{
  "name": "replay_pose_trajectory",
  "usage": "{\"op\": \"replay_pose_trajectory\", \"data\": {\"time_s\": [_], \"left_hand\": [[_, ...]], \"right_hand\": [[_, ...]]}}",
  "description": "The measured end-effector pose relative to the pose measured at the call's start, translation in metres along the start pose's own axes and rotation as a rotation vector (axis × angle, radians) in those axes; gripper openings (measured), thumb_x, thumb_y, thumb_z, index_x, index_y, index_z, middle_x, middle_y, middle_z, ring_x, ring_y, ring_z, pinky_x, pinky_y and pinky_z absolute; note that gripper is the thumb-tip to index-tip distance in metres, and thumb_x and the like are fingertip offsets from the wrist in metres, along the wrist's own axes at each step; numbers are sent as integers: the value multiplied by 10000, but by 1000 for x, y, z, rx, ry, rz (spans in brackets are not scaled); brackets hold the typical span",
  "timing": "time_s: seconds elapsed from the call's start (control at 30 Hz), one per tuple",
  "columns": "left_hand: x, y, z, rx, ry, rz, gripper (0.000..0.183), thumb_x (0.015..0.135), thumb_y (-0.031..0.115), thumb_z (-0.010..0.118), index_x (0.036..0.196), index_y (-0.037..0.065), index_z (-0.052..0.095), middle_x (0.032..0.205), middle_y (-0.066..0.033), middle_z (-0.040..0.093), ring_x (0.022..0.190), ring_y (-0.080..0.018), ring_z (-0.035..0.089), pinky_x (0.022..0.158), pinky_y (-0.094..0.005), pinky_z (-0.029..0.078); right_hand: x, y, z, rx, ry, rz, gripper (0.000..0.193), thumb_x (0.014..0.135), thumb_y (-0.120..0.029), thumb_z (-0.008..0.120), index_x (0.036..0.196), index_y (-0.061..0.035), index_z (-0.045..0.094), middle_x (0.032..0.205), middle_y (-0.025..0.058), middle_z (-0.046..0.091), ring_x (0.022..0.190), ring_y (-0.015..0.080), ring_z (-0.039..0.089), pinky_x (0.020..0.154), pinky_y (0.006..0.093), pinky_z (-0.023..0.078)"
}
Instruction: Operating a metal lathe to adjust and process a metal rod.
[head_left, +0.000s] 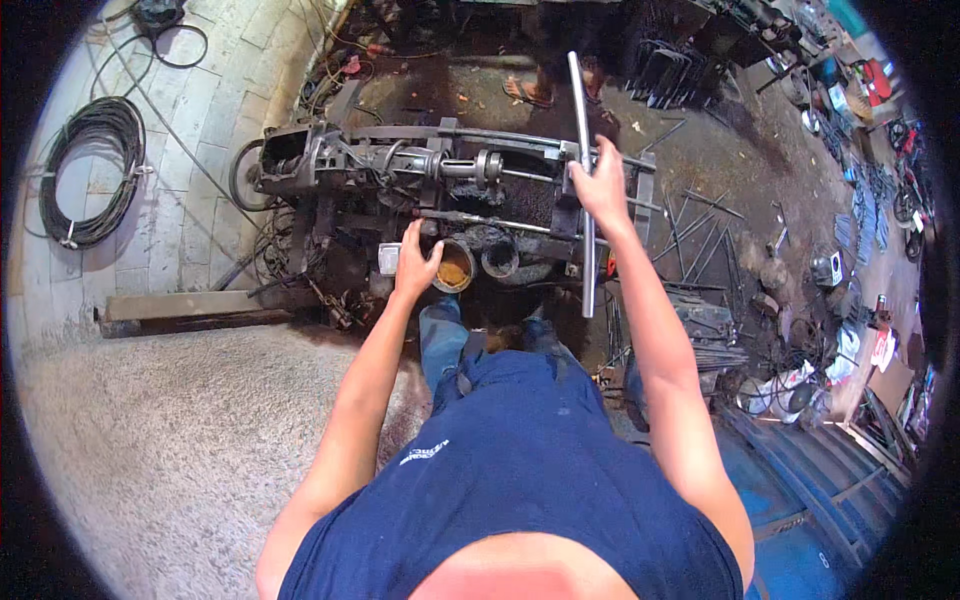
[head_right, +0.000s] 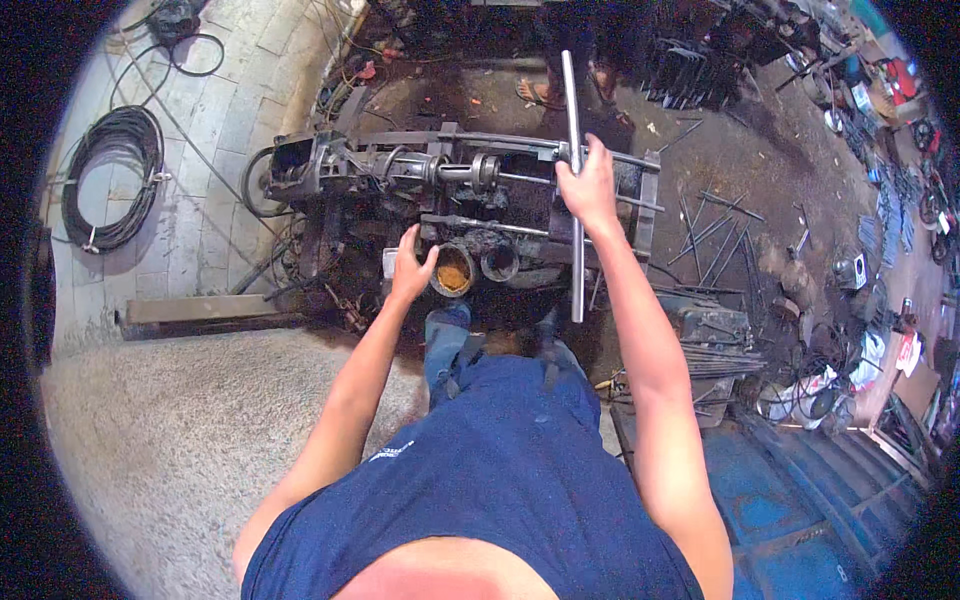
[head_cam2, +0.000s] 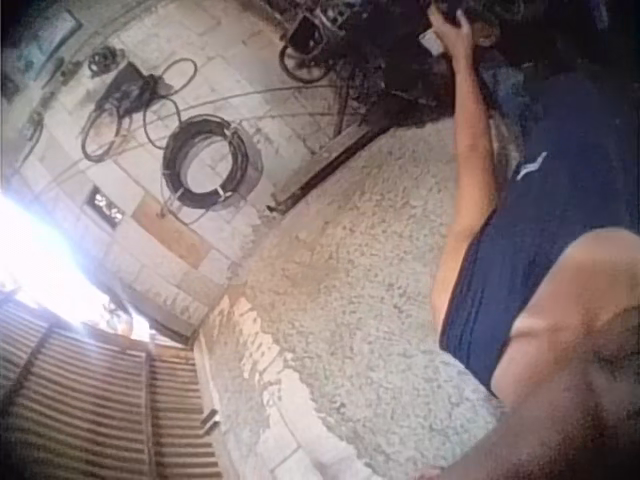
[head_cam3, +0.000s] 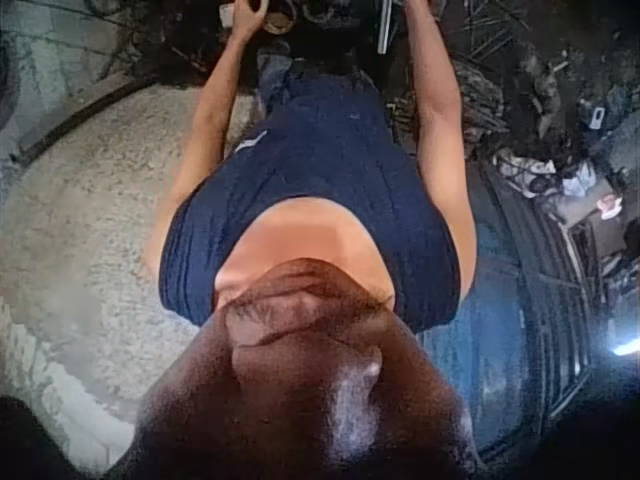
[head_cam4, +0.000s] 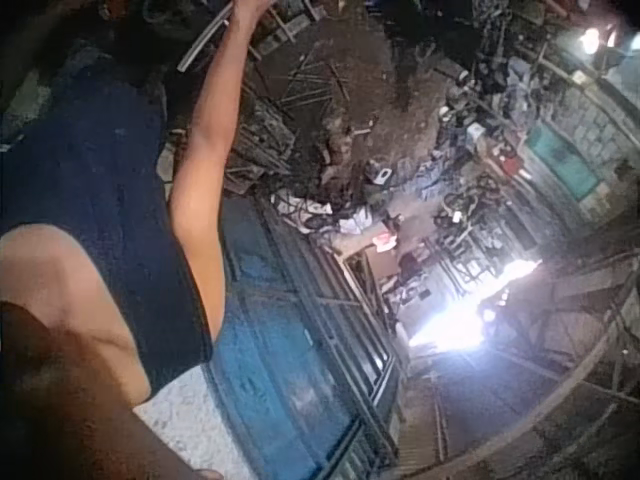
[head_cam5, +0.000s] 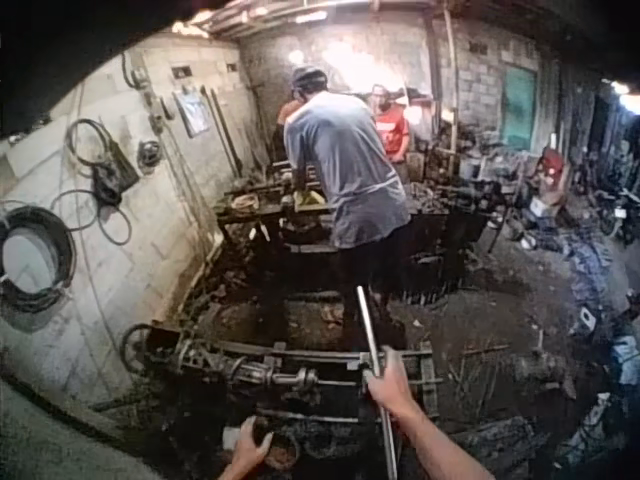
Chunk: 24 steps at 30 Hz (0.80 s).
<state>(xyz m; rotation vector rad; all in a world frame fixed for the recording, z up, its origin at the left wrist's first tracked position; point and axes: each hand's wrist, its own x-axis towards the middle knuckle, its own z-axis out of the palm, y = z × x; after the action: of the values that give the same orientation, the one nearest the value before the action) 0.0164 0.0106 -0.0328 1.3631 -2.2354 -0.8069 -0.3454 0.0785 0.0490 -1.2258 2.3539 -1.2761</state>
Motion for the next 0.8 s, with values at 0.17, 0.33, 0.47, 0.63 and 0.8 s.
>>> {"op": "replay_pose_trajectory", "data": {"time_s": [0.17,0.33,0.47,0.63,0.8], "left_hand": [[-36,-17,-1,95,5,-151,657,846,257,627,1347,-77,364,1375,-272,405,1303,-384,375,1103,-400,290],[-45,-22,-2,126,60,-217,625,846,257,625,1317,-87,400,1314,-268,461,1248,-388,431,1063,-397,335],[-40,-21,2,106,35,-255,631,850,254,616,1335,-75,378,1322,-274,446,1241,-391,430,1060,-398,343],[-40,-17,10,136,32,-251,634,844,252,611,1321,-96,380,1318,-291,443,1244,-395,427,1064,-398,338],[-45,-29,12,173,3,-307,638,841,259,611,1317,-102,390,1316,-294,447,1248,-394,425,1067,-397,339]], "right_hand": [[14,-10,18,-201,-3,-35,657,776,-165,610,1353,13,352,1171,241,488,1070,408,529,923,476,438],[13,-13,19,-399,-49,-17,672,811,-176,586,1401,-8,314,1129,225,511,997,383,577,851,505,462],[14,-16,18,-410,-104,36,668,832,-172,561,1421,-9,291,1101,219,526,991,376,582,834,503,468],[15,-13,16,-408,-96,24,660,845,-167,538,1430,-5,279,1053,223,558,950,378,597,804,493,487],[16,-16,16,-383,-140,91,670,860,-182,523,1448,-13,249,1011,244,605,941,386,604,820,484,501]]}}
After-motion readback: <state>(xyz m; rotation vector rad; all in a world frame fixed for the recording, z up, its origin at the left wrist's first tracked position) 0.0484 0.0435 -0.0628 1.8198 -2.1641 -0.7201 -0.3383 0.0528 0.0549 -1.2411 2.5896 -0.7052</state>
